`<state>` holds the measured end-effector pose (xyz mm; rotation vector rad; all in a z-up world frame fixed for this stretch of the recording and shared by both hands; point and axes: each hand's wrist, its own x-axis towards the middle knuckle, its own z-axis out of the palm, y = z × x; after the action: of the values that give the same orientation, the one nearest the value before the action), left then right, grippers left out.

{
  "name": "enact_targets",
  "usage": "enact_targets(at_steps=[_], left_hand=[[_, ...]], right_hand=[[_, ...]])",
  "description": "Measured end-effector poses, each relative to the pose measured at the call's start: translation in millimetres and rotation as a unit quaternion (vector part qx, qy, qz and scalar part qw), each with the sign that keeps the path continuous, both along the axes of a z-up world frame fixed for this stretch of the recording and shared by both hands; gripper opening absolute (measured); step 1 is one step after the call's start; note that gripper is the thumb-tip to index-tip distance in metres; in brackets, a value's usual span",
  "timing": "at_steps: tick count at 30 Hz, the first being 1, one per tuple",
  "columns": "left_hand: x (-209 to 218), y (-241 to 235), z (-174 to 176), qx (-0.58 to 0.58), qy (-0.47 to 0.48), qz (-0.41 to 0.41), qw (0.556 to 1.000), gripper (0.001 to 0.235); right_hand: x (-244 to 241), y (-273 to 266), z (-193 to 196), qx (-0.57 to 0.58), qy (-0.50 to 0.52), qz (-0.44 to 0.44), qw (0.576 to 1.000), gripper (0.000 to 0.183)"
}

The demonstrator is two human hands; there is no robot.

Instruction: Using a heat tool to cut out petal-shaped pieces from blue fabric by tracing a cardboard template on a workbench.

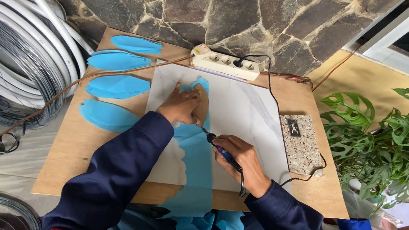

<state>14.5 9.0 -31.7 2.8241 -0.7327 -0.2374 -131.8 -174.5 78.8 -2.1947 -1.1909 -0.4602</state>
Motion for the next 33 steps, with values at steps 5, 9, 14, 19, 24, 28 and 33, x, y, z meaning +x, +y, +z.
enact_targets(at_steps=[5, 9, 14, 19, 24, 28, 33], left_hand=[[-0.7, 0.1, 0.3, -0.001, -0.005, 0.002, 1.000, 0.071], [-9.9, -1.2, 20.2, 0.003, 0.016, 0.011, 1.000, 0.065], [2.6, -6.0, 2.6, 0.005, -0.002, 0.012, 1.000, 0.064], [2.7, -5.9, -0.7, 0.008, 0.005, 0.018, 1.000, 0.067], [-3.4, -7.1, 17.4, 0.015, 0.015, 0.015, 1.000, 0.065], [-4.9, -8.6, 23.0, 0.006, 0.016, 0.020, 1.000, 0.063], [-2.1, -10.4, 18.4, 0.041, 0.012, 0.022, 0.999, 0.070]], right_hand=[[14.9, -12.8, -9.0, 0.060, 0.025, -0.019, 0.998, 0.009], [45.8, -28.6, 14.0, 0.101, -0.002, -0.070, 0.992, 0.011], [109.6, -28.8, -1.2, 0.124, 0.008, -0.123, 0.985, 0.012], [128.1, -11.6, -23.0, 0.148, 0.046, -0.134, 0.979, 0.015], [145.4, -7.9, -39.1, 0.153, 0.053, -0.139, 0.977, 0.012], [155.5, -6.4, -46.5, 0.163, 0.062, -0.128, 0.976, 0.011], [162.3, -8.8, -52.7, 0.172, 0.076, -0.128, 0.974, 0.009]])
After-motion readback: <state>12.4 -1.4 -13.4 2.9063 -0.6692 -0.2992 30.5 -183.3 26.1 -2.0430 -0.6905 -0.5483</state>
